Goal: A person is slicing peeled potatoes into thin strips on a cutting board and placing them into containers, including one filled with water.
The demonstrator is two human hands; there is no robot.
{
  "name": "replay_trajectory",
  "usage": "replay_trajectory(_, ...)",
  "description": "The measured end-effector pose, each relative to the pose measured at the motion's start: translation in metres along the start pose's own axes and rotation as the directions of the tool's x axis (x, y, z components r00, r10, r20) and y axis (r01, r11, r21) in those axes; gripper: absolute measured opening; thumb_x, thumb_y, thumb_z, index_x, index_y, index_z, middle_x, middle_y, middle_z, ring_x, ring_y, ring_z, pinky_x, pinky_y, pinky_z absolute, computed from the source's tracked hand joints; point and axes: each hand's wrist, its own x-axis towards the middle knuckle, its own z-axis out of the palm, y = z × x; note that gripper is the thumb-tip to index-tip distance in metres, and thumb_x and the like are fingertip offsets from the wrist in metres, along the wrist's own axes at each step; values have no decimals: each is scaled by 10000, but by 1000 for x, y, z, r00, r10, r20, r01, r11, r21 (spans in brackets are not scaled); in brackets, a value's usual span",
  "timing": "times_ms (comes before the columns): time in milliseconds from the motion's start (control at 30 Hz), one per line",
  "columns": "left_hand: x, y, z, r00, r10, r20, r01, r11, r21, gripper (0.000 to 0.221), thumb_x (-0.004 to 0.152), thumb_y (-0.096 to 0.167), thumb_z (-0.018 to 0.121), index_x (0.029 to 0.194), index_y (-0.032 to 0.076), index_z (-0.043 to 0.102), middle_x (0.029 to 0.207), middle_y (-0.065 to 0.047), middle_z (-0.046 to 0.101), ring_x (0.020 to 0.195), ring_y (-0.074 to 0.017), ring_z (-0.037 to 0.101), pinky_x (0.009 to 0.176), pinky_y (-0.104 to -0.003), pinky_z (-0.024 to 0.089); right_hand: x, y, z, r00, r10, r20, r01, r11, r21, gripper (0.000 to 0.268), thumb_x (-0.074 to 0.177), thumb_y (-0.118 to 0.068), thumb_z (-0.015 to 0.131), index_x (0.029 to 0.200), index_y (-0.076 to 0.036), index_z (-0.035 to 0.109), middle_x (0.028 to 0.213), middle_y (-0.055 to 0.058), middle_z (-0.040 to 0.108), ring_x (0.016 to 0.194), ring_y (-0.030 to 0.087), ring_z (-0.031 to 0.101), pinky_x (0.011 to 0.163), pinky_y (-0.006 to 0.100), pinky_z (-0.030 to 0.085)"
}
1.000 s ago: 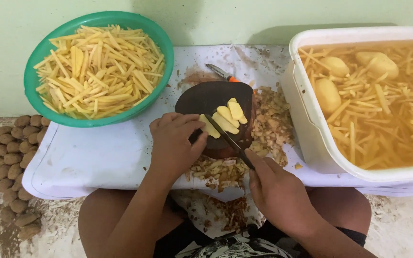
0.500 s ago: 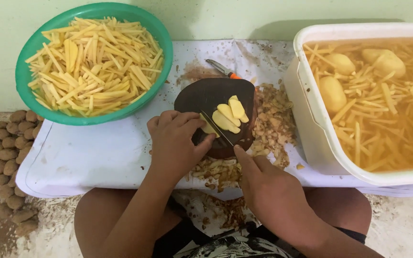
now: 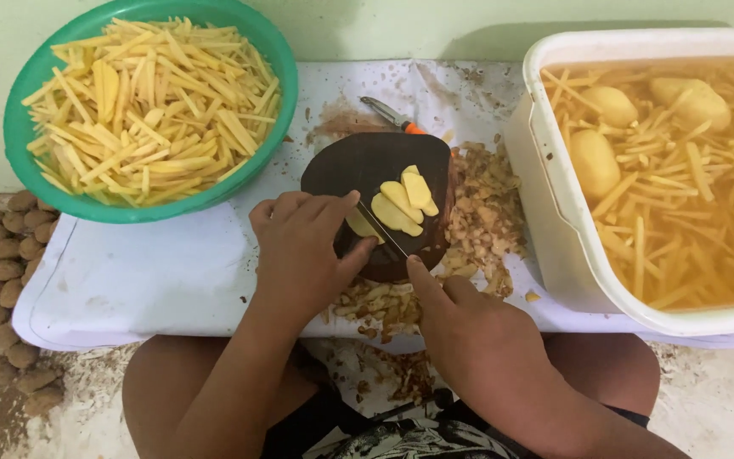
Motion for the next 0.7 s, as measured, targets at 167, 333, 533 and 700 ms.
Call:
replay_trajectory(167, 1, 0, 0, 1000, 23, -14, -23, 1000, 12, 489, 808, 436, 859, 1211, 180, 754, 1092, 28, 748, 1083, -281, 625, 906, -497, 333, 0, 2, 3, 998, 0, 63, -1, 1000, 23, 674, 801, -127, 690, 1467, -161, 585, 764, 29, 582, 412, 227, 560, 338, 384, 442)
replay_trajectory(333, 0, -3, 0, 999, 33, -10, -33, 999, 33, 498, 809, 466, 863, 1219, 209, 743, 1036, 35, 746, 1064, -277, 641, 886, -486, 340, -10, -2, 23, 983, 16, 182, -33, 995, 90, 739, 804, -83, 644, 1522, -118, 473, 925, 169, 629, 483, 341, 610, 327, 449, 448)
replay_trajectory(533, -1, -1, 2, 995, -70, 71, 70, 998, 1, 583, 827, 495, 833, 1280, 181, 643, 1034, 24, 750, 1042, -302, 648, 914, -468, 322, -9, -7, 28, 986, 57, 158, -70, 995, 77, 781, 754, -16, 642, 1512, -141, 503, 935, 164, 651, 480, 305, 601, 319, 415, 441)
replay_trajectory(700, -1, 0, -2, 996, -53, 70, 54, 998, -10, 277, 853, 471, 812, 928, 233, 691, 945, 70, 725, 1010, -236, 651, 975, -490, 312, 0, -12, 32, 990, 120, 77, -130, 980, 147, 684, 842, -87, 657, 1510, -132, 514, 757, 78, 554, 397, 315, 472, 298, 443, 343)
